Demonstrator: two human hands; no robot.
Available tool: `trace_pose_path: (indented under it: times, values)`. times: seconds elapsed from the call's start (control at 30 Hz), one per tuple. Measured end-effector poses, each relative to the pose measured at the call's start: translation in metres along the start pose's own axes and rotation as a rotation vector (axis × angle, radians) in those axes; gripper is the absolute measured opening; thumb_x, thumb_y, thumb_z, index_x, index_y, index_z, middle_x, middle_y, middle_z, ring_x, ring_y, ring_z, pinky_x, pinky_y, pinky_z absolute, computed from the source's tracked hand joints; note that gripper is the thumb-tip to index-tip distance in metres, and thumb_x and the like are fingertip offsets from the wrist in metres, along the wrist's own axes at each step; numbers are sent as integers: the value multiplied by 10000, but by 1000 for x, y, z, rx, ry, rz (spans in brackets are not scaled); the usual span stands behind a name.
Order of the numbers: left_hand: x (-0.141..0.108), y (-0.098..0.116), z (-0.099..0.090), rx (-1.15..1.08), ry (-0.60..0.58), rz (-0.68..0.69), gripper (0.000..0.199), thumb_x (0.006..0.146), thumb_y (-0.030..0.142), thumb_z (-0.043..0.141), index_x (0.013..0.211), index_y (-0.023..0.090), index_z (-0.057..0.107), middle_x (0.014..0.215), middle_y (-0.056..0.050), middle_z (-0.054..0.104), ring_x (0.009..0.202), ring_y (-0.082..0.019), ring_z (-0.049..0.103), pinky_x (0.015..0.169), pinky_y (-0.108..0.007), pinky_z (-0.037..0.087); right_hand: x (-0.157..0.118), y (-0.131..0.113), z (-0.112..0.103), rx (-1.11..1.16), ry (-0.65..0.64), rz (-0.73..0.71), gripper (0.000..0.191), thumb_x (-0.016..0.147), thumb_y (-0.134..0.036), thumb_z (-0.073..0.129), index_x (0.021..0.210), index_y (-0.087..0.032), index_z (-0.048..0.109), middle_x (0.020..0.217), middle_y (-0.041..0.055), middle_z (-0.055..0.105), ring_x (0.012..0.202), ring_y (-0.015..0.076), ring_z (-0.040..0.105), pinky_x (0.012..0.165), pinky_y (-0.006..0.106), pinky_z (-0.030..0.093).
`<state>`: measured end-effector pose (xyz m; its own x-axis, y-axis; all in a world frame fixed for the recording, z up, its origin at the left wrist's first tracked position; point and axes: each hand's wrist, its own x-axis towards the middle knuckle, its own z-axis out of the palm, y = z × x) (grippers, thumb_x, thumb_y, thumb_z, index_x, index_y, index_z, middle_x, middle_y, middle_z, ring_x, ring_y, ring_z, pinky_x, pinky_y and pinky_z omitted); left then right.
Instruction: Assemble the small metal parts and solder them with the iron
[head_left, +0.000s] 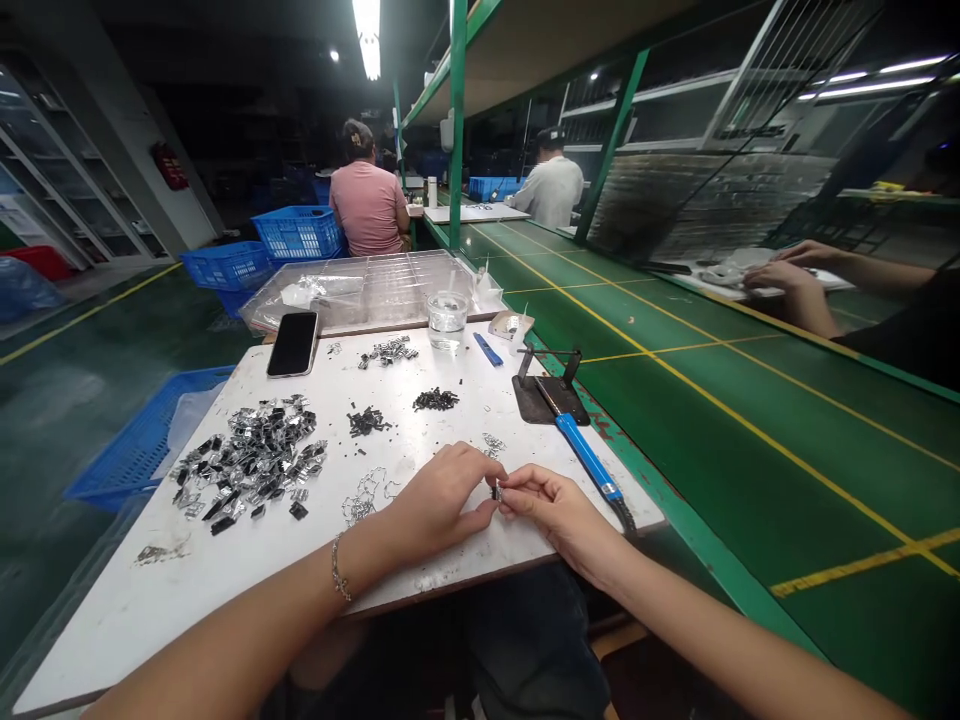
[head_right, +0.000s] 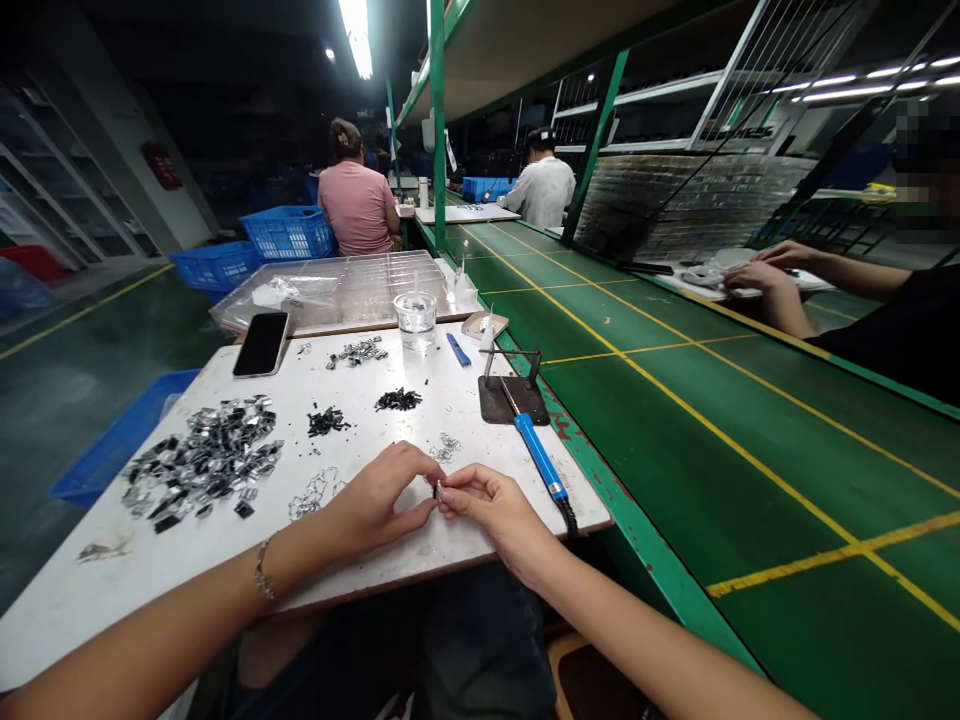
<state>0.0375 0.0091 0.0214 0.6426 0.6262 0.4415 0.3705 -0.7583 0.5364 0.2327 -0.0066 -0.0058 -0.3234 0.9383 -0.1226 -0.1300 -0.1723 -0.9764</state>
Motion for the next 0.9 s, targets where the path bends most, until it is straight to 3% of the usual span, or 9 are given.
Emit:
trace_pose_path:
  times: [0.1,0.27,0.4,0.5,0.6,0.7,0.9]
  values:
    - [4,-13,-24,53,-72,-70,269,831,295,622,1069,193,547,1009,-43,603,976,-203,498,871,-351,401,2,2,0,55,20,15,277,717,-348,778,878,-169,641,757,12,661,736,123,621,743,238,480]
    - [-1,-63,-72,212,15,-535,276,864,446,528,940,205,640,1006,-60,614,1021,-262,479,834,-392,411,12,9,4,74,93,12,295,695,-335,800,888,-166,655,803,35,687,769,144,641,772,259,484]
    - [-11,-101,-83,314,-27,-667,231,822,394,564,799,189,668,924,-82,632,986,-288,482,780,-381,412,23,14,8,94,136,-15,305,675,-330,813,883,-170,658,827,45,691,780,169,652,799,298,489]
    - [-16,-113,-81,317,-45,-685,212,777,386,620,725,184,659,823,-79,640,906,-273,511,744,-360,419,24,13,8,115,124,-22,304,674,-334,812,884,-173,662,822,46,689,785,172,647,803,300,488]
    - [-14,-109,-79,331,-13,-687,255,799,422,596,728,181,643,830,-80,637,898,-264,513,743,-357,418,21,10,7,129,94,-8,298,667,-337,817,866,-172,669,797,44,685,771,164,638,794,288,490]
    - [-9,-91,-77,278,-2,-637,303,836,475,542,794,192,641,898,-67,632,936,-247,508,765,-348,418,19,6,6,135,67,12,295,657,-331,825,857,-171,677,777,38,678,752,152,631,769,269,494]
    - [0,-44,-64,-3,-352,-506,260,815,429,595,977,232,645,962,-24,629,882,-195,559,724,-280,427,19,3,6,134,29,30,306,655,-335,826,873,-176,681,769,24,667,746,139,622,741,243,492]
